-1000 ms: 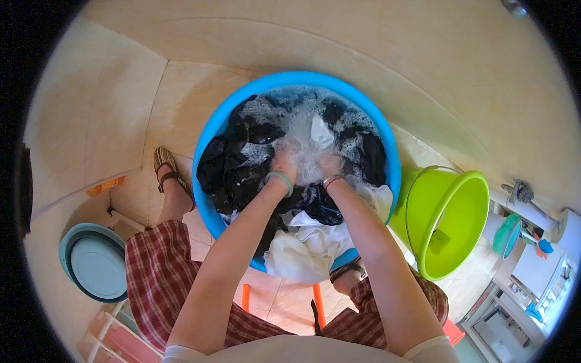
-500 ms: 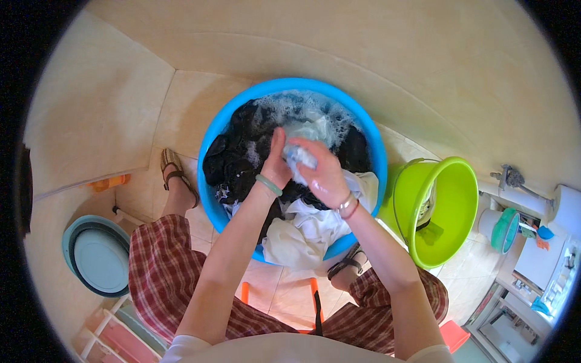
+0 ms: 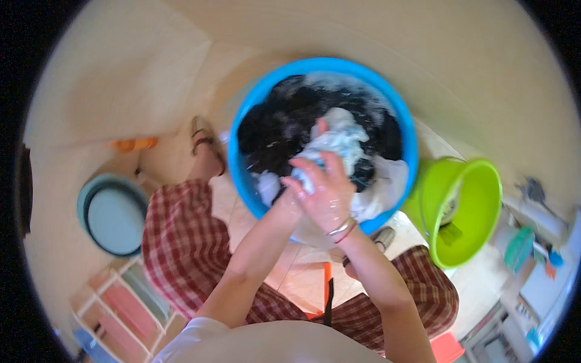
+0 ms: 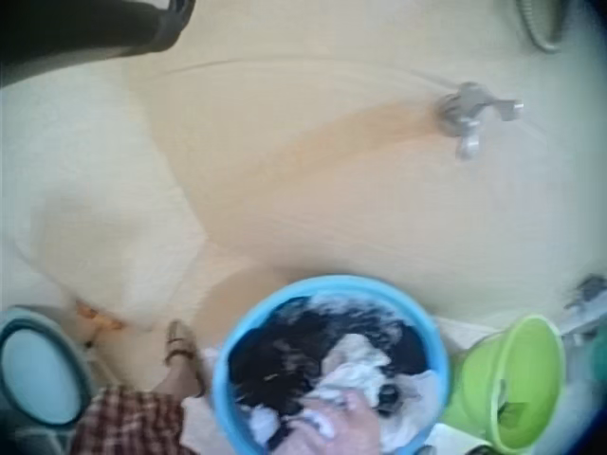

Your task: The person hand-washes a load of mixed-color clothes in a blue basin filled with soapy water. They repeatedly submerge, scrub, and wring out individual garments, then transfer the cleaned items into a green bucket placed beside them.

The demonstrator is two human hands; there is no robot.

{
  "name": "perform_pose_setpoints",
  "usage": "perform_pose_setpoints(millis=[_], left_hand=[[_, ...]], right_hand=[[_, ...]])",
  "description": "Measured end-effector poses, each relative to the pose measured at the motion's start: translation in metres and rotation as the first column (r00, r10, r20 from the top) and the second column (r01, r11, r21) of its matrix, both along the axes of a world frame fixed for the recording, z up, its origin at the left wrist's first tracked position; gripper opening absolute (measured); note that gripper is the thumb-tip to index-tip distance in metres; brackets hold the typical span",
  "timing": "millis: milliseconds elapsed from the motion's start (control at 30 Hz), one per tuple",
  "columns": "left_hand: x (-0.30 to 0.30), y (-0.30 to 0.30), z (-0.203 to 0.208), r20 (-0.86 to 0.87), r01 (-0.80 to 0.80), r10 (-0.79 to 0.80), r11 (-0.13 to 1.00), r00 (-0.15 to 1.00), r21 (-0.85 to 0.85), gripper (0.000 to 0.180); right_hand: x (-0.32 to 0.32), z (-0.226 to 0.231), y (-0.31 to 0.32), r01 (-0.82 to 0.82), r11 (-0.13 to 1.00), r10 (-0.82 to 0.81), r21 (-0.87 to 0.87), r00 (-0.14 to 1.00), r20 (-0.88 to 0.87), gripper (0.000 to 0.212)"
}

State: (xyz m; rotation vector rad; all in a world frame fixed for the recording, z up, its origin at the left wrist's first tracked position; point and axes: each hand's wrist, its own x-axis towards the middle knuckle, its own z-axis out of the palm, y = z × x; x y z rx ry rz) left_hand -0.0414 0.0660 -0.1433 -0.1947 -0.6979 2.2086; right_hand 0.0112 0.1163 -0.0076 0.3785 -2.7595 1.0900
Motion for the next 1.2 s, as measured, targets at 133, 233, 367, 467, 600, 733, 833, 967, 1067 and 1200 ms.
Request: perform_pose_setpoints(millis=[133, 233, 367, 467, 600, 733, 833, 967, 1067, 1200], left_hand=[[0.023, 0.006, 0.001, 0.062, -0.282, 0.341, 0.855, 0.938, -0.434, 0.042], [0.027, 0.008, 0.017, -0.020, -0.104, 0.263, 0.309, 0.965, -0.945, 0.037], [0.030, 0.010, 0.018, 0.191, 0.204, 0.125, -0.103, 0.974, -0.973, 0.032], [0.039, 0.014, 0.013, 0.191, 0.172, 0.231, 0.099, 0.954, -0.980, 0.038], [0.036, -0.011, 0.054, -0.073, -0.075, 0.059, 0.019, 0.996, -0.997, 0.053], [0.024, -0.044, 0.050, -0.122, -0.183, -0.409, -0.114, 0.904, -0.977, 0.102], [0.030, -0.061, 0.037, -0.464, -0.551, -0.318, -0.294, 0.827, -0.781, 0.105], [-0.001, -0.059, 0.079, -0.075, -0.741, -0.769, -0.577, 0.634, -0.344, 0.112], [-0.020, -0.046, 0.050, -0.326, -0.864, -0.806, -0.413, 0.495, -0.289, 0.100], [-0.032, -0.023, 0.018, -0.569, -0.545, -0.316, 0.171, 0.759, -0.821, 0.057]], right_hand=[[-0.019, -0.024, 0.000, 0.062, 0.996, -0.065, -0.063, 0.997, -0.045, 0.016], [-0.033, -0.040, 0.014, -0.017, 0.980, 0.017, -0.199, 1.000, 0.000, 0.007], [-0.059, -0.085, 0.053, 0.098, 0.995, -0.097, -0.002, 0.990, 0.098, 0.014], [-0.070, -0.105, 0.085, 0.163, 0.964, -0.194, 0.211, 0.972, 0.133, 0.024], [-0.074, -0.068, 0.137, 0.197, 0.965, -0.226, 0.174, 0.960, 0.166, 0.027], [-0.073, 0.030, 0.128, 0.169, 0.953, -0.076, -0.252, 0.936, 0.343, 0.031], [-0.072, 0.093, 0.100, 0.158, 0.892, 0.016, -0.423, 0.925, 0.379, 0.031], [-0.074, 0.136, 0.094, 0.204, 0.732, 0.046, -0.650, 0.937, 0.347, 0.031], [-0.082, 0.143, 0.094, 0.221, 0.459, 0.213, -0.861, 0.913, 0.348, 0.034], [-0.109, 0.106, 0.112, 0.350, 0.303, 0.162, -0.886, 0.898, 0.410, 0.039]])
